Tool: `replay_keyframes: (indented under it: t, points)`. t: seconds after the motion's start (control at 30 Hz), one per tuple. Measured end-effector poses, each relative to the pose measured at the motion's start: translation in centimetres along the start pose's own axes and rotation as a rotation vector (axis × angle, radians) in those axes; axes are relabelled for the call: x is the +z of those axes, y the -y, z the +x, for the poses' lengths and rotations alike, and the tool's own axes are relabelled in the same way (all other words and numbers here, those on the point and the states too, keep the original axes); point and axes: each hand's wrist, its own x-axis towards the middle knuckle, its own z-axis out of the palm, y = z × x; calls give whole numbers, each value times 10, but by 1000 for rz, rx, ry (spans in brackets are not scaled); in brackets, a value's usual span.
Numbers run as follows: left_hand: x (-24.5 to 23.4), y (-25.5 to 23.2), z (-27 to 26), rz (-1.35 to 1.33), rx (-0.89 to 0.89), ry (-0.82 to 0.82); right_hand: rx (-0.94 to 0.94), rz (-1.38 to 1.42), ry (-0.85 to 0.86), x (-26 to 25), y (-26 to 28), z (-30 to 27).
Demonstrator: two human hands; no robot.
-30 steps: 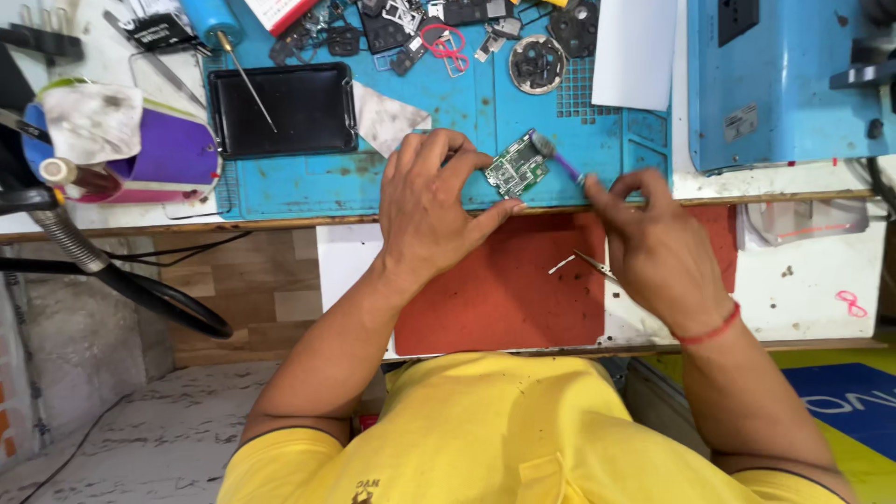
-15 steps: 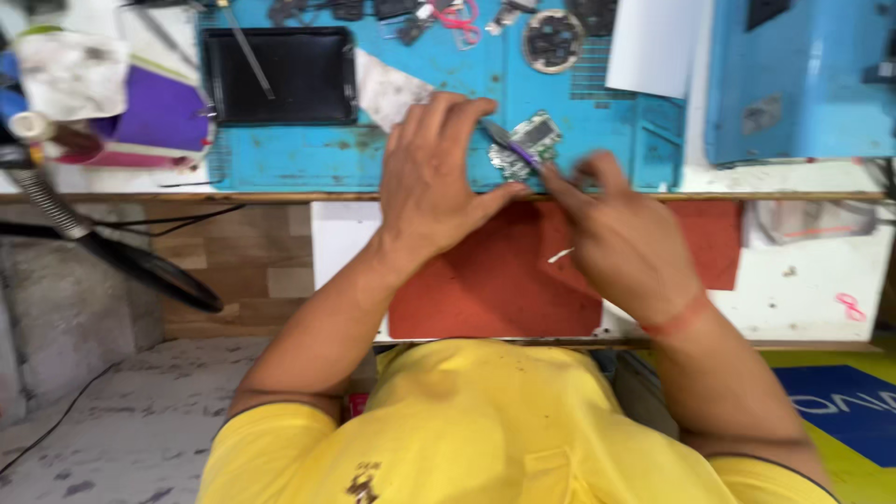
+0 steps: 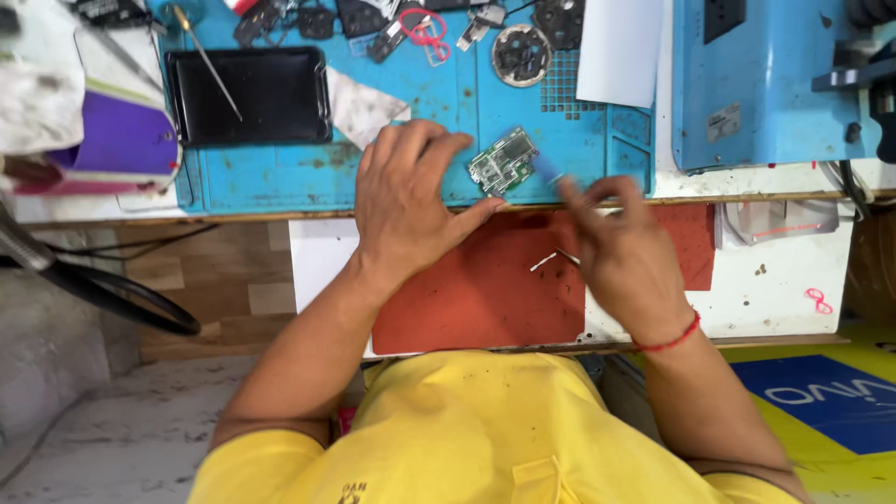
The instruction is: The person uses a hot air gun to heat a small circuit board placed on a blue mat. They then use a purple toothbrush to scrub the surface of the board, likely to clean off flux residue.
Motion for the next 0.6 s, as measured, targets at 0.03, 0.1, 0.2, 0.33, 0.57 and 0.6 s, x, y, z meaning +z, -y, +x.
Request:
replay_keyframes:
  t: [0.03, 0.1, 0.2, 0.33, 0.57, 0.6]
  points:
    - [0, 1, -5, 29, 22, 13, -42, -5, -2, 2, -1, -5]
    - [2, -2, -12, 53, 37, 20, -101, -11, -13, 3, -3, -20]
    - [1, 2, 0, 61, 64, 2, -74, 61, -32, 3, -4, -17]
    - [4, 4, -7, 80, 94, -46, -92, 21, 26, -3, 3, -12]
    - [1, 5, -3, 52, 102, -67, -61, 35, 36, -30, 29, 12]
    - [-1, 6, -3, 34, 96, -50, -54, 47, 78, -31, 33, 14]
